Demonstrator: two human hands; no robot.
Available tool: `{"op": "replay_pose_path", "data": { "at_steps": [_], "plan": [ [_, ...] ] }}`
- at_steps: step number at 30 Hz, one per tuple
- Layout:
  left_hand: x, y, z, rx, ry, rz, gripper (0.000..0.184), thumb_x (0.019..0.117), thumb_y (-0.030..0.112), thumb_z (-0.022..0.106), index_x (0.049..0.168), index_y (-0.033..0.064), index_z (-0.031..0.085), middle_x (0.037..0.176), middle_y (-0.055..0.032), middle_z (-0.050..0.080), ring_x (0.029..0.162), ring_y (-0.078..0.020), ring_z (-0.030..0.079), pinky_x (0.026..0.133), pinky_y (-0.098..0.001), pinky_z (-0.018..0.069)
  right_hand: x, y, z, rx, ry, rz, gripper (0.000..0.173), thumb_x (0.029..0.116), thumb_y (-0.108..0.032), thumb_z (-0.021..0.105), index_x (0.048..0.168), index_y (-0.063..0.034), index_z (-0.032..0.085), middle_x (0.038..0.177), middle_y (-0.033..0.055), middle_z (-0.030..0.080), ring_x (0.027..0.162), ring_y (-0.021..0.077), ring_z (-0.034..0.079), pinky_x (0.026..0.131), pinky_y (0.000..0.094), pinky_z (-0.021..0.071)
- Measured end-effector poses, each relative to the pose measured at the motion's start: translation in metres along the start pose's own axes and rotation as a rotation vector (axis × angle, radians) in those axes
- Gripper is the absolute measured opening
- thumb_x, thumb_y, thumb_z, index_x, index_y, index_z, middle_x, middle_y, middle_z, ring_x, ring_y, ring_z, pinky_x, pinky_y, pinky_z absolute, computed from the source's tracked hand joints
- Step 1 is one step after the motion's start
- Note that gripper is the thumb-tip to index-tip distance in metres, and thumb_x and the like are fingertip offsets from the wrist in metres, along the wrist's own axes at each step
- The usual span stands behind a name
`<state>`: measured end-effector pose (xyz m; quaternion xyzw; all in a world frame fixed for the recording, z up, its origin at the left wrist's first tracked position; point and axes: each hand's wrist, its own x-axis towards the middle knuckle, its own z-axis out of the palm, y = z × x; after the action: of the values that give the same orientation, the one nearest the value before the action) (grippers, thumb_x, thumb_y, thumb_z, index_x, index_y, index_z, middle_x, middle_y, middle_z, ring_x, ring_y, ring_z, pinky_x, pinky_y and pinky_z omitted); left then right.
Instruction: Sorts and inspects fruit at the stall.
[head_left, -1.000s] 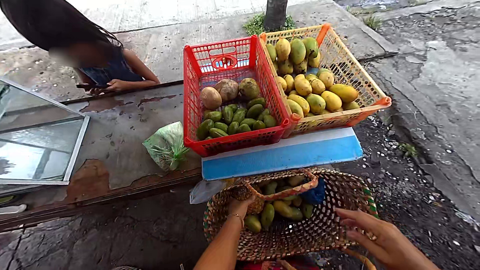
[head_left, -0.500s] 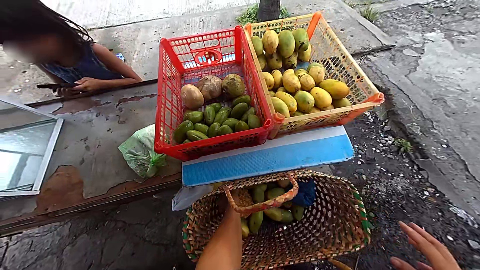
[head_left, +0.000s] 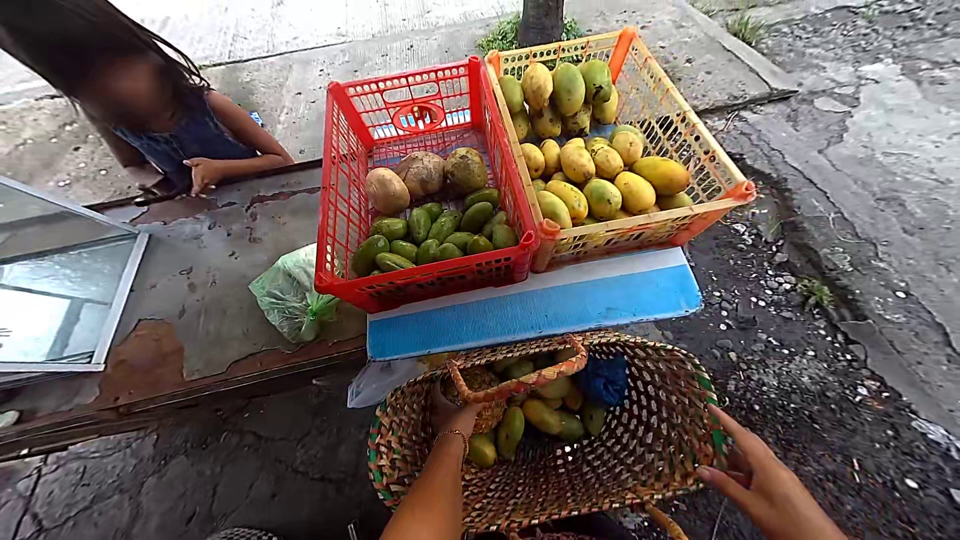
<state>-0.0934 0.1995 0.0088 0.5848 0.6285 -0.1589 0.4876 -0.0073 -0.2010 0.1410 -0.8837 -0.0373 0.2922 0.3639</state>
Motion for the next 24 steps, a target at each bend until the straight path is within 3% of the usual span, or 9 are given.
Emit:
{"op": "replay_pose_path", "data": {
  "at_steps": [2, 7, 9, 12, 14, 17, 20, 22, 24],
  "plan": [
    [0.000, 0.003, 0.000, 0.097, -0.025, 0.011, 0.121, 0.0683, 0.028, 0.096, 0.162, 0.0290, 0.020, 0.152, -0.0381, 0.032, 0.133, -0.0547, 0.044, 0.092, -0.0662, 0.0502, 0.002, 0.000, 0.003, 0.051, 0.015, 0.000, 0.096, 0.0834, -0.012, 0.080, 0.162, -0.0028, 0.024, 0.148, 0.0293, 0.045, 0.100, 0.0336, 0.072, 0.083, 0.0468, 0.0630],
    [0.009, -0.005, 0.011, 0.097, 0.084, 0.212, 0.119, 0.0585, 0.034, 0.101, 0.156, 0.0123, 0.036, 0.148, -0.0320, 0.045, 0.136, -0.0469, 0.045, 0.110, -0.0565, 0.0418, 0.009, -0.002, -0.001, 0.114, 0.003, 0.019, 0.104, 0.0804, -0.011, 0.081, 0.163, -0.0059, 0.019, 0.152, 0.0241, 0.046, 0.094, 0.0281, 0.074, 0.080, 0.0431, 0.0640],
    [0.013, -0.011, 0.012, 0.059, 0.105, 0.238, 0.115, 0.0587, 0.029, 0.100, 0.154, 0.0120, 0.039, 0.144, -0.0306, 0.050, 0.133, -0.0450, 0.049, 0.106, -0.0574, 0.0442, 0.011, 0.000, 0.000, 0.089, -0.008, 0.027, 0.104, 0.0799, -0.012, 0.081, 0.164, -0.0081, 0.020, 0.155, 0.0237, 0.043, 0.098, 0.0287, 0.074, 0.081, 0.0438, 0.0641],
    [0.009, -0.010, 0.003, -0.019, 0.044, 0.149, 0.109, 0.0622, 0.022, 0.099, 0.153, 0.0171, 0.039, 0.137, -0.0323, 0.052, 0.122, -0.0481, 0.057, 0.086, -0.0637, 0.0550, 0.015, 0.004, 0.002, 0.071, 0.006, 0.025, 0.104, 0.0788, -0.012, 0.082, 0.163, -0.0083, 0.022, 0.154, 0.0251, 0.042, 0.105, 0.0324, 0.071, 0.083, 0.0462, 0.0633],
    [-0.004, -0.008, -0.011, -0.139, -0.012, 0.122, 0.108, 0.0655, 0.016, 0.097, 0.154, 0.0201, 0.035, 0.139, -0.0330, 0.049, 0.117, -0.0519, 0.058, 0.078, -0.0685, 0.0560, 0.018, 0.009, 0.005, 0.065, 0.029, 0.010, 0.102, 0.0785, -0.014, 0.082, 0.163, -0.0077, 0.025, 0.151, 0.0265, 0.044, 0.110, 0.0336, 0.069, 0.085, 0.0475, 0.0625],
    [-0.042, -0.008, -0.047, -0.251, -0.069, 0.164, 0.102, 0.0705, 0.012, 0.093, 0.155, 0.0232, 0.035, 0.143, -0.0282, 0.050, 0.113, -0.0506, 0.062, 0.073, -0.0684, 0.0573, 0.023, 0.009, 0.007, 0.059, 0.050, 0.006, 0.094, 0.0814, -0.011, 0.080, 0.161, -0.0088, 0.031, 0.150, 0.0267, 0.046, 0.104, 0.0340, 0.070, 0.081, 0.0488, 0.0618],
    [-0.087, -0.017, -0.095, -0.434, -0.145, 0.262, 0.094, 0.0776, 0.006, 0.082, 0.156, 0.0199, 0.032, 0.141, -0.0271, 0.051, 0.105, -0.0478, 0.065, 0.067, -0.0623, 0.0591, 0.025, 0.006, 0.002, 0.092, 0.075, -0.010, 0.087, 0.0828, -0.006, 0.078, 0.158, -0.0085, 0.035, 0.137, 0.0264, 0.058, 0.097, 0.0358, 0.072, 0.078, 0.0518, 0.0618],
    [-0.108, -0.035, -0.125, -0.650, -0.196, 0.337, 0.103, 0.0697, 0.018, 0.080, 0.158, 0.0161, 0.026, 0.131, -0.0256, 0.058, 0.099, -0.0424, 0.068, 0.068, -0.0574, 0.0609, 0.023, 0.004, -0.002, 0.107, 0.075, -0.013, 0.088, 0.0841, -0.006, 0.078, 0.158, -0.0049, 0.031, 0.130, 0.0306, 0.060, 0.099, 0.0399, 0.071, 0.080, 0.0543, 0.0614],
    [-0.122, -0.056, -0.150, -0.892, -0.243, 0.419, 0.116, 0.0586, 0.039, 0.088, 0.154, 0.0160, 0.026, 0.119, -0.0166, 0.067, 0.095, -0.0313, 0.072, 0.071, -0.0510, 0.0627, 0.024, -0.002, -0.005, 0.121, 0.047, 0.001, 0.088, 0.0867, -0.006, 0.076, 0.158, 0.0018, 0.025, 0.134, 0.0356, 0.055, 0.108, 0.0432, 0.067, 0.087, 0.0552, 0.0589]
  ]
}}
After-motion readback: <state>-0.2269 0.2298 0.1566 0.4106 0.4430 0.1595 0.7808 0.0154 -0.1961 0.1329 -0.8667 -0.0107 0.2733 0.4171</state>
